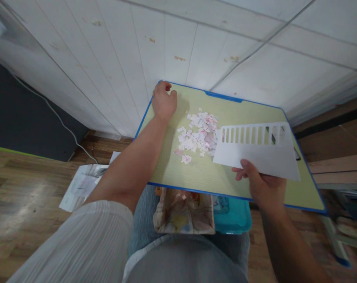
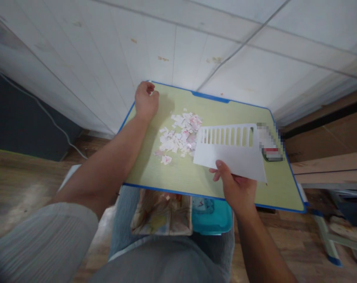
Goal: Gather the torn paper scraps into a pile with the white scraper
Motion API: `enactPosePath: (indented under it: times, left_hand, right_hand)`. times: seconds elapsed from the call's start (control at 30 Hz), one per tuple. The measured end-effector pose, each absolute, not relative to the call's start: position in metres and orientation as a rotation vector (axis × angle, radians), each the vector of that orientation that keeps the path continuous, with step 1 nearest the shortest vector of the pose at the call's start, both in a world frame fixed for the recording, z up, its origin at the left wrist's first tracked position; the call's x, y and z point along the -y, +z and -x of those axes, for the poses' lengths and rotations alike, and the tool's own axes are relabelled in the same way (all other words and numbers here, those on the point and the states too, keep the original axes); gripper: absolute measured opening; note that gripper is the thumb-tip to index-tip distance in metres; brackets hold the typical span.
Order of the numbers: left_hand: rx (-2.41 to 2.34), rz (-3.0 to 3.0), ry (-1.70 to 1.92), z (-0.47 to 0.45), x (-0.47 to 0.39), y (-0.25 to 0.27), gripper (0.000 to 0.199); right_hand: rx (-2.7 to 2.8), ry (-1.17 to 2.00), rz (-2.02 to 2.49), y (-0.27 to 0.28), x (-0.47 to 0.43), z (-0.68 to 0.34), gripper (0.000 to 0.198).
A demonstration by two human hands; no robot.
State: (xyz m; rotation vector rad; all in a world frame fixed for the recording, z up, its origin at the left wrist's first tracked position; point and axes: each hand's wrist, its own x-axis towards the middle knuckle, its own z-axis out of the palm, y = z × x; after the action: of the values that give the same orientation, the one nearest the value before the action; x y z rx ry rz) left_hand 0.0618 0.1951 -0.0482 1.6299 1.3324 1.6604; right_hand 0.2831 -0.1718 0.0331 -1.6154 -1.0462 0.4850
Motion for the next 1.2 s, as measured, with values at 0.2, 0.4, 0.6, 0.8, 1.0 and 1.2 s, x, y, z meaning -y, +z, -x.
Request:
enactPosePath:
  times: [0.2,0.4,0.6,0.8,1.0,1.2]
  left_hand:
    - [-1.244,-1.637,1.729,-0.062,-0.191,-0.045,0.018]
    - [-1.229,-1.646,1.768,-0.063,-0.192,-0.048,0.018]
    - [-1.230,-1.634,1.753,-0.063,-0.198,-0.053,0.019]
    - [-1.200,-1.625,1.776,-0.063,-0.202,-0.057,0.024]
    - [-1.185,-1.623,1.833,-0.064,-0.204,-0.060,0.023]
    - [-1.326,-1.626,1.758,-0.064,-0.201,-0.055,0.024]
  right_hand:
    - [1.017,0.600,1.567,0.027,0.147,-0.260,0.036]
    - [1.074,0.663,1.542,0.025,0.145,-0.258,0.030]
    - [1.116,0.730,1.541,0.023,0.142,-0.255,0.036]
    - [1.013,0.746,1.493,0.026,0.151,-0.250,0.031]
    - [1.070,0.812,1.556,0.019,0.162,-0.252,0.034]
    - [1.026,0.777,1.521,0.022,0.174,-0.252,0.036]
